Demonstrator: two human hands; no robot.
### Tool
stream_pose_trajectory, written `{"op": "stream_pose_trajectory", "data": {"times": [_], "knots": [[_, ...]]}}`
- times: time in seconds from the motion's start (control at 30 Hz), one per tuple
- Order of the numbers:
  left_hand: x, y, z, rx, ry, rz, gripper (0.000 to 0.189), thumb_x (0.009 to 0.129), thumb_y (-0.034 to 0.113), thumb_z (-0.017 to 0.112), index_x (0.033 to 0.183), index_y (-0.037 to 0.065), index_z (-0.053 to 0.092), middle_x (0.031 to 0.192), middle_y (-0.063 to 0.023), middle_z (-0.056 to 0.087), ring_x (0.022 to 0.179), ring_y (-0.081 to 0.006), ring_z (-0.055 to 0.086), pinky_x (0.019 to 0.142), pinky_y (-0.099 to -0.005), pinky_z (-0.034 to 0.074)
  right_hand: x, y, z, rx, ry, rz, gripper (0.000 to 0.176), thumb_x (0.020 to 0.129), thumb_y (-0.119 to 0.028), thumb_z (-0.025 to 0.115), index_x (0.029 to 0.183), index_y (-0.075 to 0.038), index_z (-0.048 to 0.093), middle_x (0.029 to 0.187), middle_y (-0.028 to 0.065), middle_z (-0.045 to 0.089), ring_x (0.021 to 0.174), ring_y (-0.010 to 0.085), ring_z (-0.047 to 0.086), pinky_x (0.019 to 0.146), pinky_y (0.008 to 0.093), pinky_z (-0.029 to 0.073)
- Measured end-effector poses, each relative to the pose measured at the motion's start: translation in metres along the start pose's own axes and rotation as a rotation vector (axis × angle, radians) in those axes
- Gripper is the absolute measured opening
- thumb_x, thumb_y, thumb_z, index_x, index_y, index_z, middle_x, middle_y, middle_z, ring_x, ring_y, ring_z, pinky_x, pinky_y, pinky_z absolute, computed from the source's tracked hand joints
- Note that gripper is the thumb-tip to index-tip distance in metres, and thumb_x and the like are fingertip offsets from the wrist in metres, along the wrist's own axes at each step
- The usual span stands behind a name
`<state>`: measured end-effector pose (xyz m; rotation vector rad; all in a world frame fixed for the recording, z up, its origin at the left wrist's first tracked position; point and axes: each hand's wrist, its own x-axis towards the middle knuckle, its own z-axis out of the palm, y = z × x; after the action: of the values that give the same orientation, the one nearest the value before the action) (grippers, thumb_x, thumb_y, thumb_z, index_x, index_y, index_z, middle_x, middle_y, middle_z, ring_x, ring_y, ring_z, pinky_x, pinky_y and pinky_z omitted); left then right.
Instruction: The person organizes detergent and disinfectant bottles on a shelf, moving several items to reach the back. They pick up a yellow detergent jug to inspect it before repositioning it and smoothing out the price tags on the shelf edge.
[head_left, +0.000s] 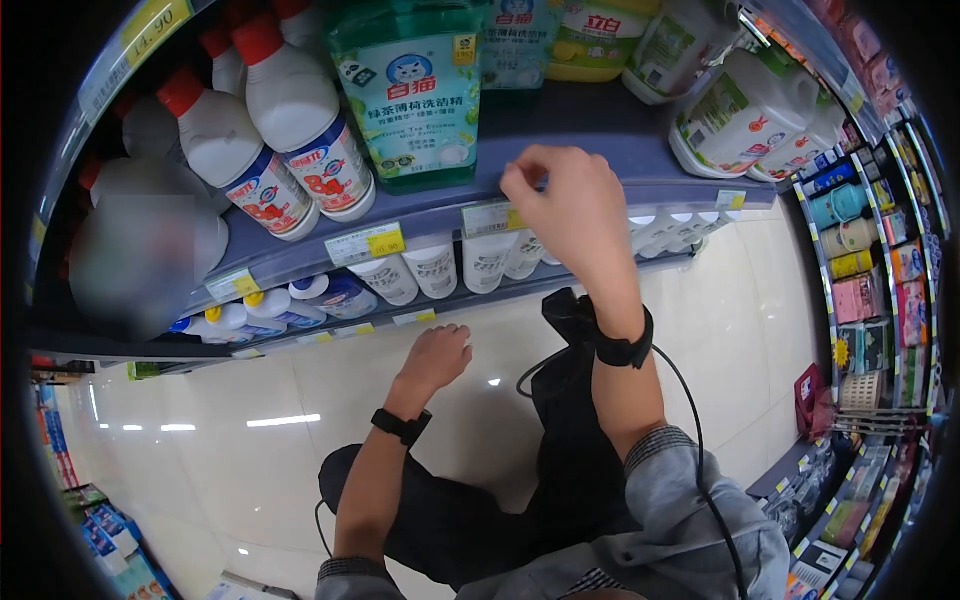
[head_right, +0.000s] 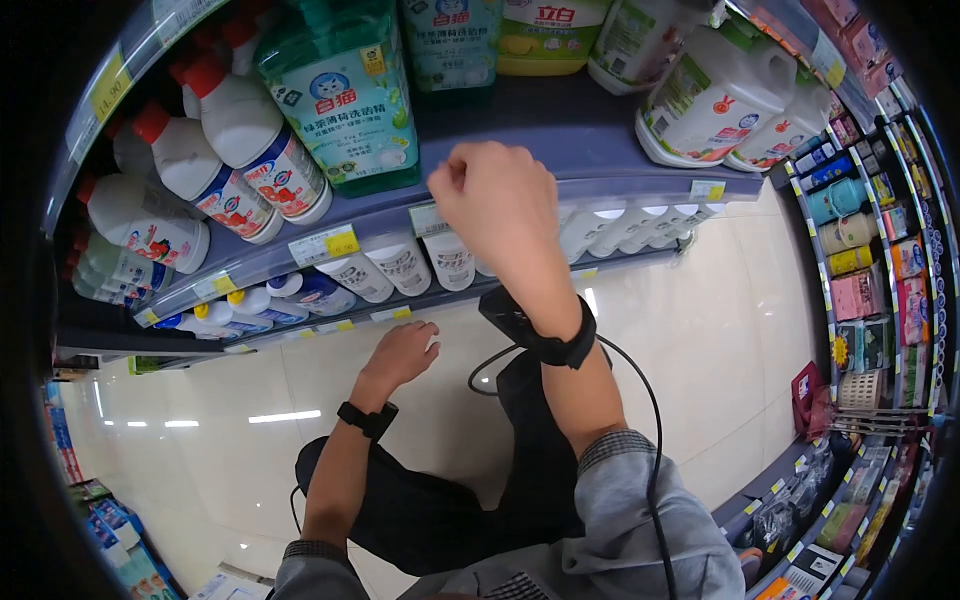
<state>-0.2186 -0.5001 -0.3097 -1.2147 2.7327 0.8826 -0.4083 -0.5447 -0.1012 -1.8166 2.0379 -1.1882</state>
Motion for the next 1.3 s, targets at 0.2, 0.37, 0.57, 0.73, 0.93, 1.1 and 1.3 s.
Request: {"op": "stream_pose_trajectory", "data": {"times": [0.2,0.37,0.57,0.73,0.93,1.1,1.3], "knots": [[0.004,-0.003,0.007,0.053,-0.093,-0.019,0.025,0.083,0.022,0.054,0.100,0.003,0.056,0.096,-0.0152,0.060,0.090,-0.0331,0.057,0.081,-0.0417,0.045,-0.013,0.015,0.009,-0.181,-0.120,-0.101,0.006,0.071,-0.009,0.061,0.072,-0.003,0.064,0.078,0.0146,0.059,0.072,0.0325,0.060,0.064,0.0399,0.050],[0.003,-0.006,0.014,0.056,-0.109,-0.017,0.025,0.083,0.023,0.054,0.098,0.003,0.056,0.095,-0.0157,0.061,0.091,-0.0327,0.058,0.082,-0.0424,0.044,-0.018,0.014,0.010,-0.220,-0.094,-0.135,0.008,0.073,-0.011,0.066,0.077,-0.004,0.066,0.079,0.0114,0.057,0.075,0.0294,0.059,0.066,0.0369,0.048],[0.003,-0.003,0.010,0.047,-0.093,-0.030,0.025,0.082,0.023,0.054,0.095,0.002,0.057,0.093,-0.0150,0.061,0.090,-0.0312,0.058,0.082,-0.0420,0.044,-0.017,0.012,0.016,-0.244,-0.106,-0.140,0.009,0.073,-0.011,0.067,0.076,-0.002,0.065,0.078,0.0120,0.056,0.078,0.0292,0.058,0.067,0.0372,0.049],[0.003,-0.006,0.014,0.063,-0.106,-0.038,0.025,0.082,0.023,0.054,0.096,0.003,0.057,0.093,-0.0146,0.061,0.091,-0.0309,0.058,0.082,-0.0414,0.044,-0.015,0.012,0.018,-0.240,-0.111,-0.136,0.010,0.072,-0.011,0.068,0.074,-0.002,0.064,0.075,0.0116,0.055,0.072,0.0299,0.058,0.063,0.0375,0.048],[0.002,-0.008,0.012,0.058,-0.125,-0.051,0.025,0.081,0.023,0.054,0.096,0.002,0.057,0.093,-0.0150,0.061,0.091,-0.0307,0.058,0.083,-0.0409,0.044,-0.013,0.009,0.018,-0.244,-0.164,-0.143,0.012,0.069,-0.007,0.067,0.073,0.001,0.060,0.080,0.0142,0.055,0.078,0.0301,0.058,0.064,0.0375,0.050],[0.001,-0.007,0.008,0.044,-0.122,-0.039,0.027,0.083,0.023,0.055,0.100,0.003,0.055,0.096,-0.0155,0.060,0.092,-0.0328,0.057,0.085,-0.0413,0.044,-0.012,0.006,0.016,-0.209,-0.158,-0.184,0.020,0.070,-0.015,0.069,0.068,-0.001,0.055,0.071,0.0113,0.052,0.062,0.0306,0.056,0.058,0.0383,0.045],[-0.003,-0.006,0.007,0.036,-0.106,-0.042,0.025,0.082,0.023,0.056,0.096,0.003,0.056,0.094,-0.0147,0.061,0.093,-0.0307,0.057,0.084,-0.0410,0.043,-0.012,0.005,0.015,-0.205,-0.205,-0.156,0.019,0.070,-0.016,0.069,0.069,-0.002,0.057,0.073,0.0101,0.056,0.065,0.0298,0.057,0.057,0.0384,0.045]]}}
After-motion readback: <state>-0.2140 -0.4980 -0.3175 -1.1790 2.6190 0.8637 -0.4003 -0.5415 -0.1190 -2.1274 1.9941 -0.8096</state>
